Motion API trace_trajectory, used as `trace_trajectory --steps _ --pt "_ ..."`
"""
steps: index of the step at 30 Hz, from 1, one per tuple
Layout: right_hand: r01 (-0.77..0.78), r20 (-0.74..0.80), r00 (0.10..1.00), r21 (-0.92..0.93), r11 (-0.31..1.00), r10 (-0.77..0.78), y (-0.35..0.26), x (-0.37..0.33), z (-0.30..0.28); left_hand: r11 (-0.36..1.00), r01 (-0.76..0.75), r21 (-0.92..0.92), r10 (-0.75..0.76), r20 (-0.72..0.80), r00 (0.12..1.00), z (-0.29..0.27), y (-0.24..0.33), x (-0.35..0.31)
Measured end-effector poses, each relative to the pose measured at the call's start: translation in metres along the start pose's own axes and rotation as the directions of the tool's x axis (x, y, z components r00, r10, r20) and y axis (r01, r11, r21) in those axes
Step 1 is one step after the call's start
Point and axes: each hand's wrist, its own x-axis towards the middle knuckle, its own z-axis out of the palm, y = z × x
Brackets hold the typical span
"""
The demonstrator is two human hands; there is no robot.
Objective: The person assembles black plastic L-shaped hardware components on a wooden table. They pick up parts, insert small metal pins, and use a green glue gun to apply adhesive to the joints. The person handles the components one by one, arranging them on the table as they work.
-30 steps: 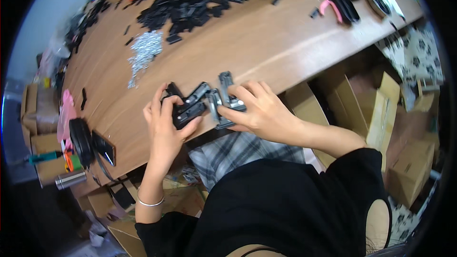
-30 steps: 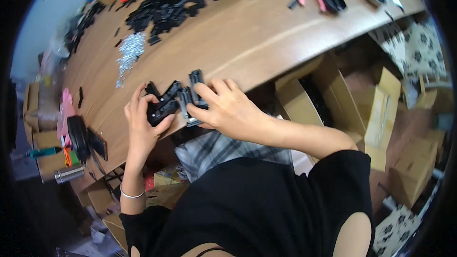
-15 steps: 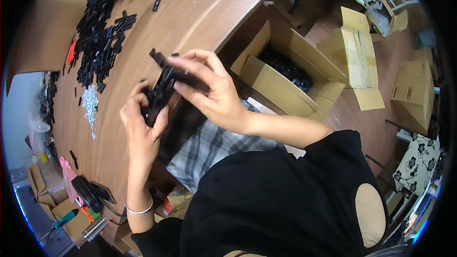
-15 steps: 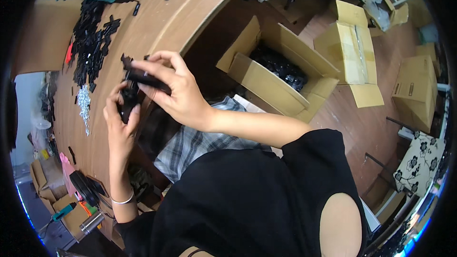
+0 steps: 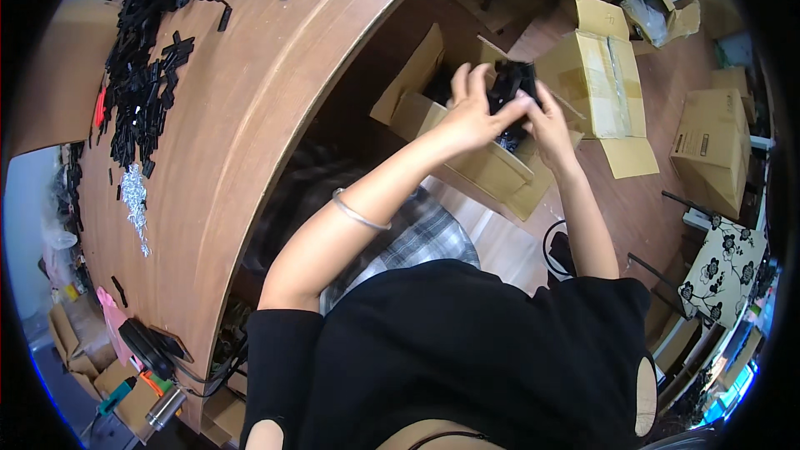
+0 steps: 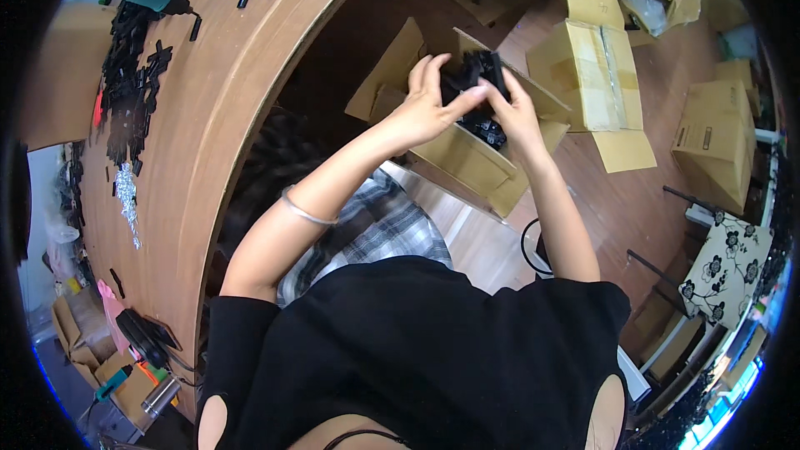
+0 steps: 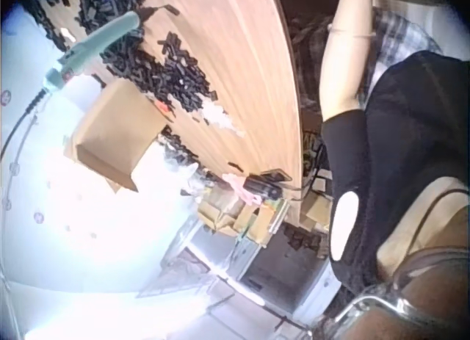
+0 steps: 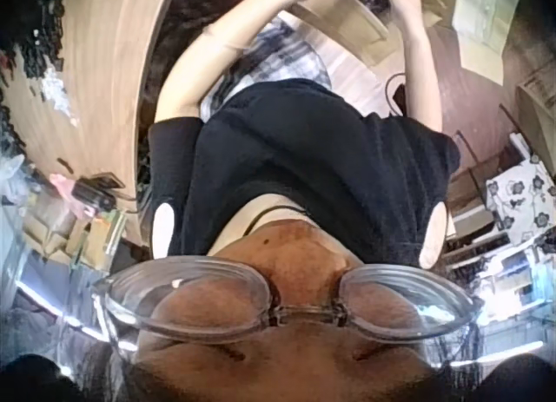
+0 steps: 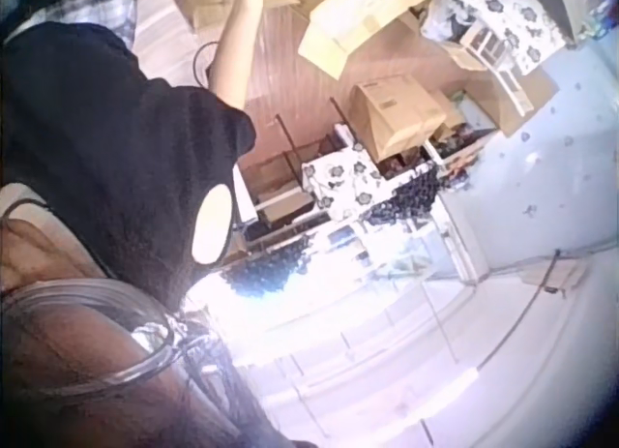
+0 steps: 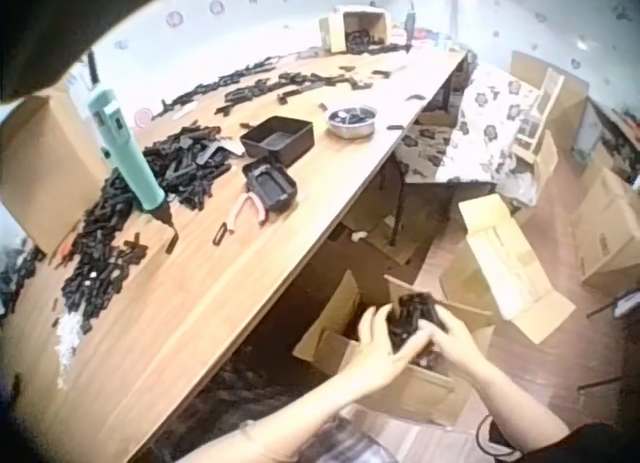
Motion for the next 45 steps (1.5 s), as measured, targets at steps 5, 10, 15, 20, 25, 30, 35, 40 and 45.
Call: trace_trajectory --steps 5,10,15,20,25,30,35,40,45 --pt "-0.067 -0.017 0.997 -0.689 0.721 0.076 0.161 0.017 -0.059 0.966 0.223 -0.134 -0.211 0.099 0.973 -0.010 -0.054 -0.009" --pt "-0.036 0.099 0.951 -0.906 0.422 0.292 0.154 -0.012 -0.005 0.975 0.222 -0.004 -0.221 0.111 0.969 -0.061 -0.076 -0.047" --pt "0.520 0.587 0.755 -0.807 0.280 0.291 0.128 -0.078 0.030 0.871 -0.230 0.435 0.191 0.131 0.973 -0.052 -0.089 -0.081" --pt "0.324 0.461 0.752 -0.881 0.345 0.472 0.169 -0.053 0.031 0.692 -0.371 0.619 0.051 0.471 0.881 -0.016 -0.130 -0.097" --pt "0.506 0.485 0.694 -0.854 0.120 0.532 0.093 -0.036 0.043 0.976 -0.212 -0.047 0.215 0.347 0.913 -0.084 0.004 -0.127" --pt "0.802 0.898 0.181 -0.371 0.468 0.402 -0.104 -0.008 0.113 0.393 0.005 -0.919 0.595 0.258 0.761 -0.173 0.129 -0.180" --pt "0.636 0.998 -0.008 -0.046 0.770 0.066 -0.230 -0.005 0.230 0.102 -0.336 -0.937 0.731 -0.158 0.663 -0.178 0.137 -0.212" --pt "0.982 0.760 0.114 -0.185 -0.044 -0.640 -0.225 0.086 0.376 0.160 -0.216 -0.963 0.714 -0.038 0.700 -0.201 0.135 -0.236" --pt "0.602 0.643 0.323 -0.706 -0.374 -0.694 -0.224 0.158 0.445 0.440 -0.228 -0.868 0.732 0.200 0.652 -0.232 0.158 -0.249"
